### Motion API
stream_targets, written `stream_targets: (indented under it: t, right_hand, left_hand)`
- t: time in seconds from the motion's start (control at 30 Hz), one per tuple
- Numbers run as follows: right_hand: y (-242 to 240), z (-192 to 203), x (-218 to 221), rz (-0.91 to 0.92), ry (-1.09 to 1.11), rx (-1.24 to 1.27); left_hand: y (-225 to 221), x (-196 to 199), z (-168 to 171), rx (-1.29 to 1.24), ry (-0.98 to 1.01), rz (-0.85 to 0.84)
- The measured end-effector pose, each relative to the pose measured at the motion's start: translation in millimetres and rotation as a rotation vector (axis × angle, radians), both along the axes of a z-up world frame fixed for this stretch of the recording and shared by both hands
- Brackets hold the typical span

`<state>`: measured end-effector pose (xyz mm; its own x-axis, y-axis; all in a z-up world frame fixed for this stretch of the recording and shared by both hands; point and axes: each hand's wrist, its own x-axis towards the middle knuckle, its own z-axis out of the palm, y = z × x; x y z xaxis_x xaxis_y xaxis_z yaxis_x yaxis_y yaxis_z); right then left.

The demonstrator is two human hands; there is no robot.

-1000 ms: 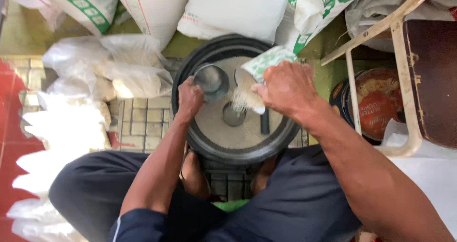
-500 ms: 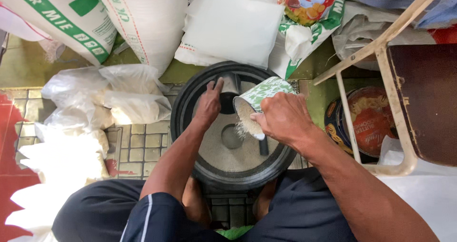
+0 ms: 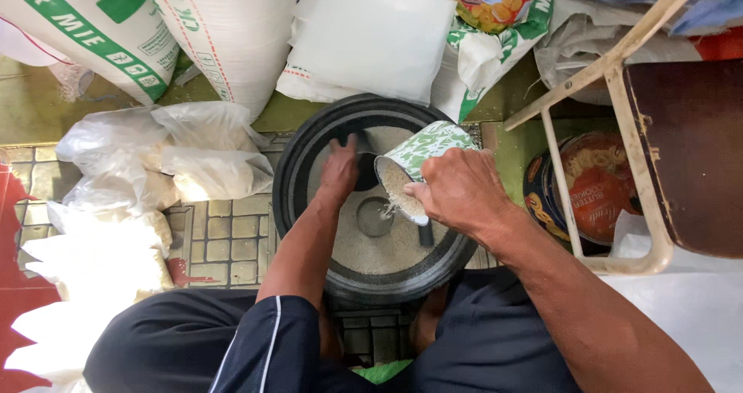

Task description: The person measures grain from a large bucket into several smaller cups and containers by hand and using a scoop.

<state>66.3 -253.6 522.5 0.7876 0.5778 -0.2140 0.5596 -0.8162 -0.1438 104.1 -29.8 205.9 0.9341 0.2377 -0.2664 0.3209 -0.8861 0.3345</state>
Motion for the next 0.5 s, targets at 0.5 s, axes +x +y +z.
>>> stream_targets:
  t: [0.5]
  right_hand:
    - [-3, 3, -3, 0.08, -0.097, 0.024]
  left_hand:
    - [86, -6, -147, -0.337, 0.094, 0.597]
